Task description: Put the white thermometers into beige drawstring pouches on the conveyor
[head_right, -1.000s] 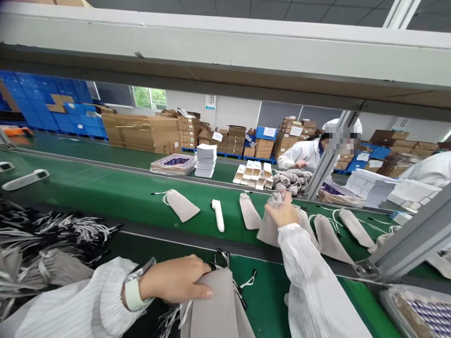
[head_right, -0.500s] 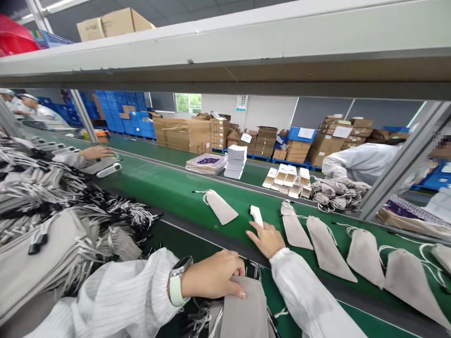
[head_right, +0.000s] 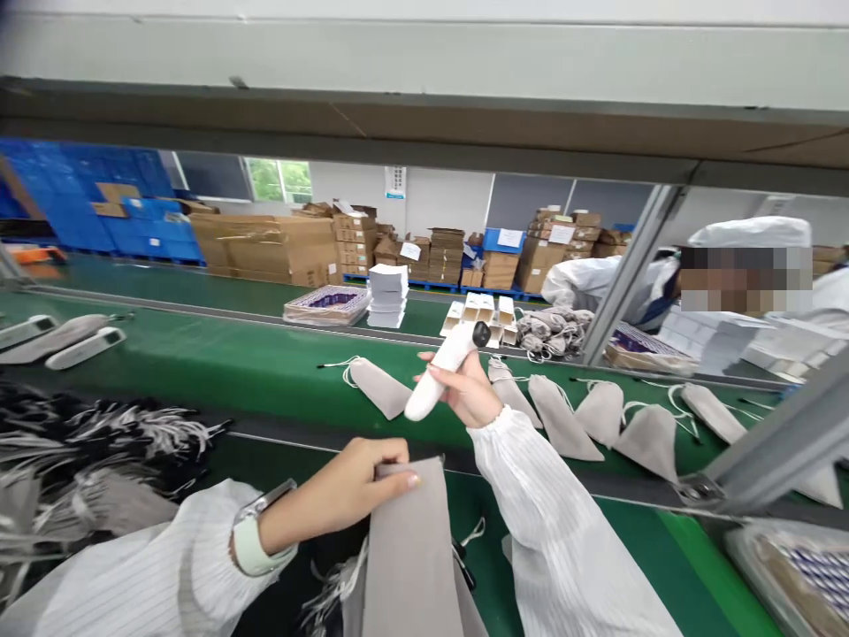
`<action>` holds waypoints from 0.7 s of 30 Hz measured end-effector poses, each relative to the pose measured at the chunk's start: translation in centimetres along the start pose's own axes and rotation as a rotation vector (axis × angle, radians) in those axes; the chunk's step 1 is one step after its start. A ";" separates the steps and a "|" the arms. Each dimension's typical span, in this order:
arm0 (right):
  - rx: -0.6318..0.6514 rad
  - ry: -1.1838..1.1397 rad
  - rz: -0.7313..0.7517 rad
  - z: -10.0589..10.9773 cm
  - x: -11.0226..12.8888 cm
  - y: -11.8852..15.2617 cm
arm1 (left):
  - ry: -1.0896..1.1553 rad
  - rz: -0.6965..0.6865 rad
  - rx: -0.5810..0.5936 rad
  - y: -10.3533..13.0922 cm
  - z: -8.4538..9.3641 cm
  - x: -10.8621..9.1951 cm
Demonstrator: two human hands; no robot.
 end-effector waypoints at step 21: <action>-0.191 0.907 0.222 1.0 2.0 0.7 | 0.012 0.172 -0.166 -0.2 4.5 1.2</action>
Point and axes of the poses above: each hand's wrist, its own y-axis away from the middle knuckle, its own z-axis out of the back of the hand, x = y × z, the point moved 9 cm from there along -y, towards the middle knuckle, and after that the axes turned 5 degrees about y, right-handed, at the moved point
